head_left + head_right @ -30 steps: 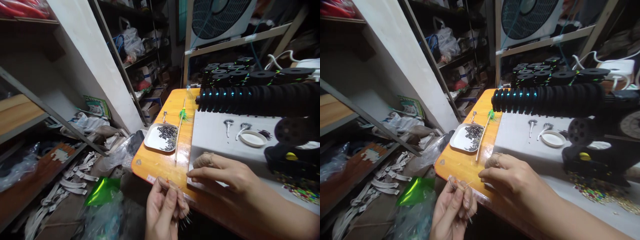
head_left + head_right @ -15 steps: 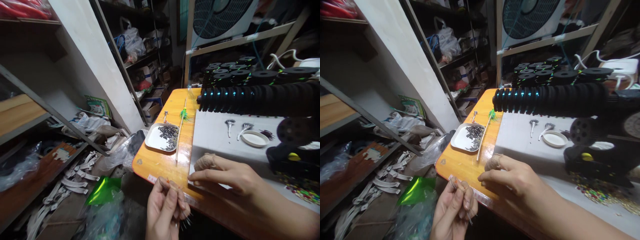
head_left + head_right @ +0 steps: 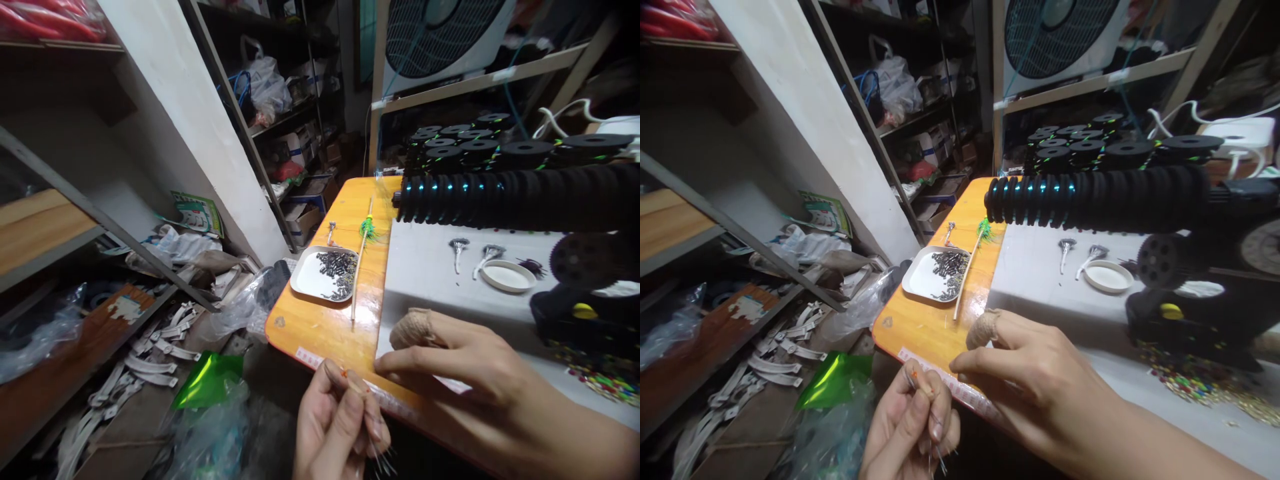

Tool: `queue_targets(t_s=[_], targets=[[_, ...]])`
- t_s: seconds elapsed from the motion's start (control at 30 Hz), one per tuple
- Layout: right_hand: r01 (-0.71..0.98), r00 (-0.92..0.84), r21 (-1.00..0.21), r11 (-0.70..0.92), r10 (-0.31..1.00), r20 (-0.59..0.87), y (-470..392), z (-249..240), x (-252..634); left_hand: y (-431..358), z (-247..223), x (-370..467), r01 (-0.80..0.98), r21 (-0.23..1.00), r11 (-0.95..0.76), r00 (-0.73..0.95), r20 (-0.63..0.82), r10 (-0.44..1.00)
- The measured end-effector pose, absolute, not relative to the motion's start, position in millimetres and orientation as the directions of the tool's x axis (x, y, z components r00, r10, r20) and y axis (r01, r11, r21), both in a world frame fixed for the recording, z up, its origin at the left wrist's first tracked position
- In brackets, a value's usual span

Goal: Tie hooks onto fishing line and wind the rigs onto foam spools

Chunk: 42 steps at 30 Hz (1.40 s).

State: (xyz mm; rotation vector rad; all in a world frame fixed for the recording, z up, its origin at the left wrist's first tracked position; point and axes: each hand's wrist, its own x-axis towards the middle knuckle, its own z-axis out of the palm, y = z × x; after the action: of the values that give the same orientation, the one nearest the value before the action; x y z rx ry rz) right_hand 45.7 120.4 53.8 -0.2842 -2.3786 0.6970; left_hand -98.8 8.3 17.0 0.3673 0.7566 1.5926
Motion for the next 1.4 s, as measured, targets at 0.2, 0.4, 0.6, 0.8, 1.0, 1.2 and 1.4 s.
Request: queue_targets(t_s=[0.2,0.4,0.6,0.8,1.0,1.2,1.4], targets=[[0.008,-0.775,-0.541,0.841,0.347,0.528,118,53,48,8,17,-97,-0.748,0.664,-0.007,-0.177,-0.189,0.966],[-0.050,-0.777,-0.681,0.731,0.400,0.486,115,53,46,8,13,-97,-0.713,0.700,0.030,-0.178,-0.222,0.958],[-0.049,-0.779,-0.701,0.712,0.411,0.473,112,59,42,10,5,-89,-0.564,0.822,-0.077,-0.341,-0.147,0.928],[0.032,-0.725,-0.655,0.755,0.468,0.505,106,58,44,17,6,-77,-0.518,0.783,-0.344,-0.546,0.007,0.838],[0.003,-0.775,-0.654,0.757,0.414,0.476,102,63,48,16,7,-76,-0.647,0.583,-0.492,-0.579,0.045,0.814],[0.102,-0.675,-0.545,0.832,0.460,0.576,117,63,54,20,9,-147,-0.043,0.949,-0.313,-0.606,0.224,0.764],[0.156,-0.706,-0.577,0.802,0.499,0.503,120,59,48,70,32,-205,0.711,0.701,-0.059,-0.159,0.242,0.957]])
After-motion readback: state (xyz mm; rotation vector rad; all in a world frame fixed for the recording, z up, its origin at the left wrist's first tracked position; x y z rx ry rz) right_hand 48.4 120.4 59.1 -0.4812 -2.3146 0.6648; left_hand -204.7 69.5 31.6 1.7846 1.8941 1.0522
